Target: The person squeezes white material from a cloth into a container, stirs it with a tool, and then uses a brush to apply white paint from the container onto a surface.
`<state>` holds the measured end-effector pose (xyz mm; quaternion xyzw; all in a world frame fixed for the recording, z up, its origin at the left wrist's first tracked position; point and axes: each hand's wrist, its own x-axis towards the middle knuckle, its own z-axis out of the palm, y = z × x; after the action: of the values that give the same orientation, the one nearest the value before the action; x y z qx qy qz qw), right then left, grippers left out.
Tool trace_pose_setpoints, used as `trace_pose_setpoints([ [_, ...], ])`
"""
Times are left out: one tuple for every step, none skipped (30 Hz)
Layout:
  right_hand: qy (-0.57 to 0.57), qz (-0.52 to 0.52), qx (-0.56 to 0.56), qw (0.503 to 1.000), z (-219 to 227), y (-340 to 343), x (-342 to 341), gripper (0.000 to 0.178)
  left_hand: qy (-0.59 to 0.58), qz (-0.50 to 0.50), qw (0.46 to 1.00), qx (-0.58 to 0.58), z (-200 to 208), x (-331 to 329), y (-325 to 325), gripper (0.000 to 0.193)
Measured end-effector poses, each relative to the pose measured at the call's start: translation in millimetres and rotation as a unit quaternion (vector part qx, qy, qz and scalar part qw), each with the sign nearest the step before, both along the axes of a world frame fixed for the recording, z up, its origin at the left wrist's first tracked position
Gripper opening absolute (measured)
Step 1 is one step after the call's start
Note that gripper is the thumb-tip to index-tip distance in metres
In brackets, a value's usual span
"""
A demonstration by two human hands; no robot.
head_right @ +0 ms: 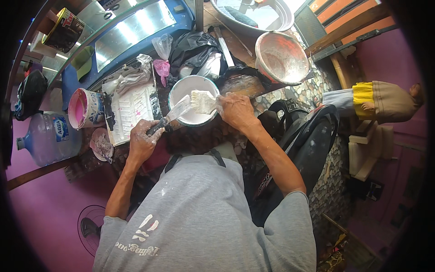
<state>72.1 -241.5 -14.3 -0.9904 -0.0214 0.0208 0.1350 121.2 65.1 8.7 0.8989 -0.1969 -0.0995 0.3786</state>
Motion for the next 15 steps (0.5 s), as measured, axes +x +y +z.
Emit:
trace_pose_setpoints([
  [0.004, -0.005, -0.019, 1.0, -6, -4, 2, 0.027, -0.001, 0.002, 1.0, -0.001, 1, -1, 3, 0.023],
  [0.004, 0.002, -0.016, 1.0, -4, -4, 3, 0.027, 0.012, 0.033, 0.999, -0.016, 1, -3, 9, 0.022],
  [0.024, -0.026, 0.011, 0.999, 1, -3, 4, 0.027, 0.024, 0.064, 0.997, -0.031, 1, -5, 15, 0.022],
  [0.045, -0.053, 0.038, 0.997, 5, -4, 4, 0.027, 0.024, 0.071, 0.997, -0.028, -4, -7, 23, 0.022],
  [0.034, -0.057, 0.058, 0.996, 5, -8, 1, 0.03, 0.039, 0.116, 0.991, -0.049, -12, -8, 30, 0.022],
  [0.034, -0.051, 0.061, 0.996, 5, -9, -1, 0.03, 0.054, 0.16, 0.983, -0.069, -18, -10, 36, 0.022],
  [0.038, -0.054, 0.056, 0.996, 4, -9, -2, 0.032, 0.138, 0.222, 0.956, -0.133, -21, -14, 42, 0.024],
  [0.042, -0.063, 0.043, 0.996, 6, -11, -5, 0.035, 0.139, 0.221, 0.956, -0.136, -34, -17, 49, 0.024],
  [0.063, -0.065, 0.047, 0.995, 12, -9, -3, 0.037, 0.13, 0.269, 0.943, -0.149, -54, -22, 64, 0.025],
  [0.063, -0.064, 0.041, 0.995, 13, -8, -3, 0.037, 0.124, 0.315, 0.927, -0.164, -70, -26, 73, 0.025],
  [0.063, -0.065, 0.062, 0.994, 12, -8, -4, 0.037, 0.132, 0.341, 0.914, -0.176, -79, -29, 75, 0.025],
  [0.061, -0.064, 0.086, 0.992, 11, -8, -5, 0.037, 0.133, 0.343, 0.912, -0.18, -88, -31, 80, 0.025],
  [0.058, -0.053, 0.089, 0.993, 7, -10, -7, 0.038, 0.136, 0.371, 0.905, -0.16, -99, -32, 85, 0.025],
  [0.059, -0.052, 0.084, 0.993, 4, -11, -10, 0.038, 0.14, 0.397, 0.897, -0.138, -112, -32, 87, 0.025],
  [0.044, -0.054, 0.094, 0.993, 2, -10, -13, 0.038, 0.129, 0.403, 0.898, -0.121, -120, -32, 88, 0.025],
])
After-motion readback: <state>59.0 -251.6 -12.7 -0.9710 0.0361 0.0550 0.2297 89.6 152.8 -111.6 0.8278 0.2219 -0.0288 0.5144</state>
